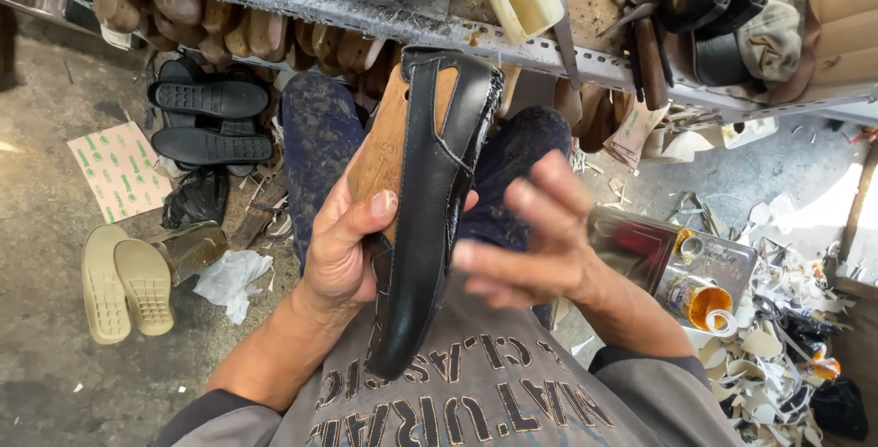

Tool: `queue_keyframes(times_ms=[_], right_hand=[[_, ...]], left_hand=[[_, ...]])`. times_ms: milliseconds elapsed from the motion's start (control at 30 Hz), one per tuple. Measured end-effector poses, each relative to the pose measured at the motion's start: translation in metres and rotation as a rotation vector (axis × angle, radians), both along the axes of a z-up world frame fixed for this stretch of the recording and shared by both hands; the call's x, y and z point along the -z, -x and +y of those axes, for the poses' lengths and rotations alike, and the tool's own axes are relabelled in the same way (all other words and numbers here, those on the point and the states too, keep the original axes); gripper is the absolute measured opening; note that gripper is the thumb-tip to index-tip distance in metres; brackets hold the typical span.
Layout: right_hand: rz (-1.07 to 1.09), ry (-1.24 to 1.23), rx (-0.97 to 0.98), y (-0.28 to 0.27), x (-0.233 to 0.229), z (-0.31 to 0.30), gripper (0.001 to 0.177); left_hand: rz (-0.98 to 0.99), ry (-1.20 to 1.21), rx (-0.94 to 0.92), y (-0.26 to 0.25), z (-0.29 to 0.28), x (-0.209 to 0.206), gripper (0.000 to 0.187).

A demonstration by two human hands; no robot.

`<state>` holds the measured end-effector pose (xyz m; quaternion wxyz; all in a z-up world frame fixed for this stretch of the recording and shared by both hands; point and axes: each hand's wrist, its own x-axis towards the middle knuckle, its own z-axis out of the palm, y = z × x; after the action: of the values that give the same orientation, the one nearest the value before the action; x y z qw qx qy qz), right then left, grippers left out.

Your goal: Applying adhesive to the edges of shoe soles using a manual applicator in a workshop environment.

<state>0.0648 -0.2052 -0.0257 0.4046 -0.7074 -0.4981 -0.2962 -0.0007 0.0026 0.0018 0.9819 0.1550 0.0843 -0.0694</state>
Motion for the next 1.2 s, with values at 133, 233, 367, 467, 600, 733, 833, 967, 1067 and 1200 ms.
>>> queue_keyframes(times_ms=[133, 233, 367, 467, 600, 733, 833, 967, 1067, 1200], right_hand=[[0.236, 0.115, 0.055, -0.008, -0.019, 0.000, 0.042], [0.241, 0.077, -0.248, 0.000, -0.009, 0.001, 0.033], [0.233, 0.032, -0.165, 0.032, 0.031, -0.002, 0.036], [0.153, -0.023, -0.030, 0.017, 0.009, 0.003, 0.024], [0.280, 0.080, -0.059, -0.003, -0.018, 0.013, 0.038], [0.318, -0.010, -0.297, 0.026, 0.010, 0.004, 0.034], [0.086, 0.080, -0.111, 0.022, 0.011, 0.014, 0.031], [0.189, 0.010, -0.007, 0.012, -0.010, 0.014, 0.032], [0.315, 0.078, -0.124, 0.009, -0.010, 0.011, 0.035], [0.220, 0.162, -0.197, 0.028, 0.013, 0.001, 0.045]], left_hand=[[0.050, -0.059, -0.054, -0.001, -0.003, 0.006, 0.068], [0.035, 0.015, -0.069, -0.002, -0.004, 0.004, 0.074], [0.012, 0.020, -0.086, -0.003, -0.003, 0.020, 0.055], [0.008, 0.037, -0.093, -0.003, -0.003, 0.016, 0.053], [0.065, 0.026, -0.075, -0.004, -0.005, 0.006, 0.061], [-0.010, 0.066, -0.118, -0.009, -0.006, 0.001, 0.056], [0.013, 0.077, -0.134, -0.010, -0.005, 0.007, 0.046], [0.067, 0.073, -0.133, -0.009, -0.006, 0.007, 0.051], [0.085, 0.065, -0.147, -0.011, -0.008, 0.008, 0.049], [0.090, 0.076, -0.172, -0.013, -0.005, 0.009, 0.041]])
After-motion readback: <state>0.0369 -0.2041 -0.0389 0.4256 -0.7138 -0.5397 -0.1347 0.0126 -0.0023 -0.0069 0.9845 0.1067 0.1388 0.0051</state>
